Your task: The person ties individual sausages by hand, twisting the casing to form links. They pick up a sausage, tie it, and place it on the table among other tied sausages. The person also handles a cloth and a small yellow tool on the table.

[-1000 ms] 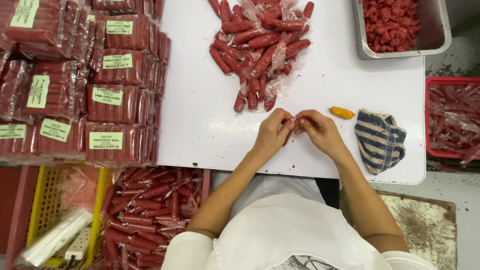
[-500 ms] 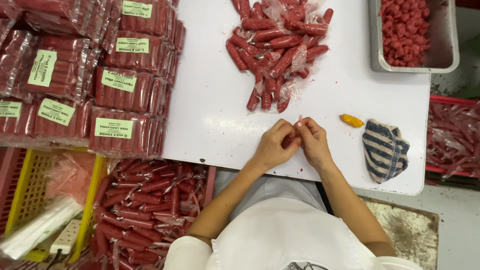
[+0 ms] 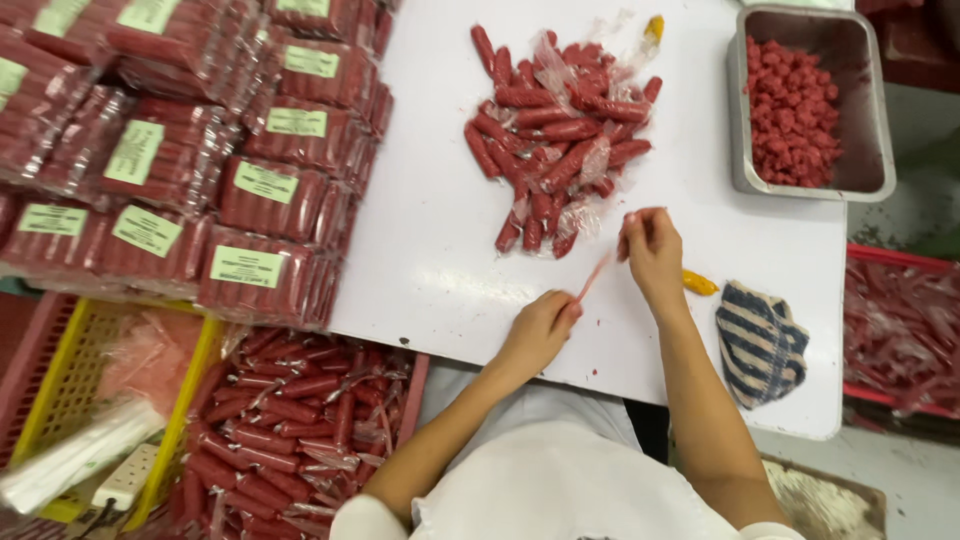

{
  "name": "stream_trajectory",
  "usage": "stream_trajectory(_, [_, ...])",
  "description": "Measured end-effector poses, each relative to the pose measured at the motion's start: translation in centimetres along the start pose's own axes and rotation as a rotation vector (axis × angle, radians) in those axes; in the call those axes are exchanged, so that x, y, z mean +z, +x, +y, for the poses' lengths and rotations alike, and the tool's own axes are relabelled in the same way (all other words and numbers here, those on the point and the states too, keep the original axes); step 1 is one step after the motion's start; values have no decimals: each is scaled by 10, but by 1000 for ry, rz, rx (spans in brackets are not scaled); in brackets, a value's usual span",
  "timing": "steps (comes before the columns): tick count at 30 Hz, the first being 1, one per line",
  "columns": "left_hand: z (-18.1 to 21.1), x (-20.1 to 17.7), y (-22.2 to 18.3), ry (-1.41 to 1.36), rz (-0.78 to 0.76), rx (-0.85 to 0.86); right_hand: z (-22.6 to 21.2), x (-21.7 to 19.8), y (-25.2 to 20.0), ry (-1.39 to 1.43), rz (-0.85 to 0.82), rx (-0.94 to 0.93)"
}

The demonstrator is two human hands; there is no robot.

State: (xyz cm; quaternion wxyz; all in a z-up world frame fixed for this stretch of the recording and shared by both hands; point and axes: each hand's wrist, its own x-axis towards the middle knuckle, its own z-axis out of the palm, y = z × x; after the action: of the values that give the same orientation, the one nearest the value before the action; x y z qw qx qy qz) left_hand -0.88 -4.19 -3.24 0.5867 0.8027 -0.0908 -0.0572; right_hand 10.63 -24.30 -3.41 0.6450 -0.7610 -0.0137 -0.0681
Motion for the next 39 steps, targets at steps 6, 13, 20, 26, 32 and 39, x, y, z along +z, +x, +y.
stream_trajectory(6, [8, -115, -80, 902, -47, -253, 28, 13, 88, -975, -155, 243])
stream_trajectory(13, [50, -108, -32, 461, 60, 81, -98, 6, 39, -1122, -391, 23])
stream_trajectory(20, [114, -18, 49, -255, -94, 133, -136, -51, -12, -1500, -333, -818])
stream_trajectory(26, [71, 52, 67, -918, -376, -53, -94, -83, 8, -1416, -63, -1006])
stream_trajectory(32, [62, 5, 27, -1077, -319, -133, -51, -43, 35, -1279, -17, -1030])
stream_trajectory(39, [-1, -28, 59, -979, -172, -233, -194, 27, -35, -1209, -527, -398])
